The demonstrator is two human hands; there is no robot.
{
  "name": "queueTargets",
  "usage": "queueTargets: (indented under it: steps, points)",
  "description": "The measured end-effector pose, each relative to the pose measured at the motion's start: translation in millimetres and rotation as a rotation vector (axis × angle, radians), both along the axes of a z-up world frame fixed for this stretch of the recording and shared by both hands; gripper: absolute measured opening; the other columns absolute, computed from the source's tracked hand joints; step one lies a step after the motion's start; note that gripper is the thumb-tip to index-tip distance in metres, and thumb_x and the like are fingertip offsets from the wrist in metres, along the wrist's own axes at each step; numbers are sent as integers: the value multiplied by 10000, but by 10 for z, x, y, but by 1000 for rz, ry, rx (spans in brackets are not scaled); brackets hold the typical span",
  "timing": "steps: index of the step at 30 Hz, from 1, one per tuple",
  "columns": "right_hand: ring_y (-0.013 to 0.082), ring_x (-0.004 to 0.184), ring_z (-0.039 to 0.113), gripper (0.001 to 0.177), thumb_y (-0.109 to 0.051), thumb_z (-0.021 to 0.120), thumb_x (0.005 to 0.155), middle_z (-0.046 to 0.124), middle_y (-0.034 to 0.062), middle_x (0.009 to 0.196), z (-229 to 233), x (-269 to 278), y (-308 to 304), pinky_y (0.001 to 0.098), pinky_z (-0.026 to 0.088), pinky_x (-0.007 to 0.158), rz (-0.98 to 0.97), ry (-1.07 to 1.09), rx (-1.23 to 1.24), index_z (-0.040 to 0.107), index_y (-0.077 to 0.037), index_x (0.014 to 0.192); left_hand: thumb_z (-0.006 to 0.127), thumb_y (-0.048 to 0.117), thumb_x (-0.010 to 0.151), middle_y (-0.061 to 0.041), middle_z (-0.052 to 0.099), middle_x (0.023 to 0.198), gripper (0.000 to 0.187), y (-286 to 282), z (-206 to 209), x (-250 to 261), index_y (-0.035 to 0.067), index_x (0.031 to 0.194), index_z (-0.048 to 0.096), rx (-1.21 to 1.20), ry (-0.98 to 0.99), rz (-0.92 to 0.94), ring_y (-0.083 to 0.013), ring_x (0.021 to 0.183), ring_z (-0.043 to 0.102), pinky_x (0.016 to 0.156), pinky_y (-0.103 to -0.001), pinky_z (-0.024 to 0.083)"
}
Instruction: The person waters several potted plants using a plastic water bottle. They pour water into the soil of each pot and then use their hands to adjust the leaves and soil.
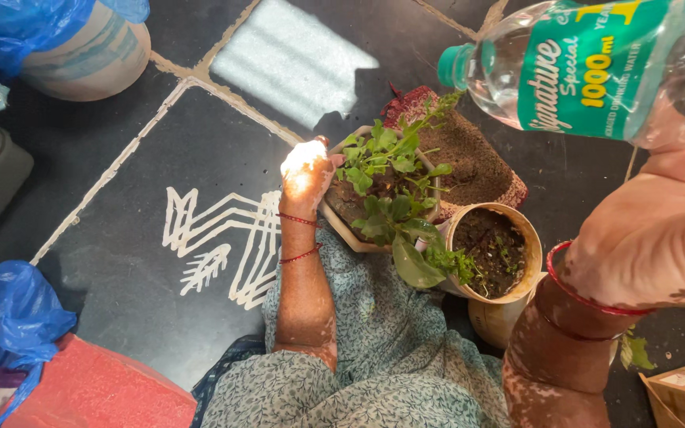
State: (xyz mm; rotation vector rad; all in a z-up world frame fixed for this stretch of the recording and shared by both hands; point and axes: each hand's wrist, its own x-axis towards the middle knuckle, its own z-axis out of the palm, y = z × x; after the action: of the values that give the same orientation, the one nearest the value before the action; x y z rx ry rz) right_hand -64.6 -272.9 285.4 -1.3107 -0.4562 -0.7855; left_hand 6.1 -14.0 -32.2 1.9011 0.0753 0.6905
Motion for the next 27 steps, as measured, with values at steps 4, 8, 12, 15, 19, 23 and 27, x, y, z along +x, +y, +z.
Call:
queueTargets:
  steps: [4, 8, 12, 15, 19, 23, 27]
  points:
    - [225, 1096, 710, 155, -130, 658, 1129, 699, 69, 1220, 15, 45, -152, 469, 602, 1046, 37, -34, -91, 734, -41, 1231, 886, 292, 778, -140, 708, 836, 365, 50, 134, -33, 41, 961, 695, 377, 156, 47, -315, 781, 677, 703, -380, 558]
    - [260, 1187, 677, 144, -96, 664, 1180, 661, 115, 1321, 60, 14, -110, 493, 568, 1078, -25, -3, -137, 698, -3, 1284, 882, 318, 773, -134, 694, 805, 381, 16, 200, -54, 41, 942, 681, 320, 80, 50, -323, 753, 658, 685, -392, 549]
    - [234, 1272, 642, 252, -133, 645, 1160, 658, 139, 1403, 186, -84, 96, 451, 585, 1079, 6, 30, -217, 672, -3, 1375, 867, 348, 776, -147, 678, 788, 386, 3, 197, -38, 47, 902, 662, 367, 126, 23, -357, 760, 644, 679, -427, 527]
    - [264, 1300, 635, 298, -130, 677, 1165, 629, 162, 1404, 220, -134, 190, 458, 562, 1082, 40, 62, -160, 655, 29, 1415, 855, 345, 789, -150, 667, 779, 369, -8, 186, -30, 54, 875, 647, 356, 137, 12, -368, 762, 636, 682, -439, 516]
    - [282, 1317, 617, 422, -164, 736, 1131, 595, 176, 1446, 159, -165, 238, 437, 574, 1099, 61, 92, -66, 601, 60, 1462, 851, 343, 812, -156, 653, 770, 365, -13, 207, -38, 50, 871, 641, 332, 141, 0, -371, 752, 625, 679, -441, 511]
    - [287, 1313, 616, 491, -183, 760, 1094, 585, 189, 1454, 120, -202, 239, 425, 586, 1086, 50, 124, -77, 586, 82, 1468, 846, 339, 820, -156, 644, 767, 377, -3, 246, -70, 34, 875, 631, 308, 97, -9, -368, 735, 618, 673, -435, 512]
    - [285, 1326, 618, 502, -183, 763, 1092, 581, 190, 1465, 106, -215, 276, 446, 582, 1114, 57, 123, -113, 584, 76, 1484, 846, 325, 826, -160, 643, 768, 369, -11, 274, -80, 31, 858, 625, 288, 107, -8, -370, 730, 613, 680, -434, 515]
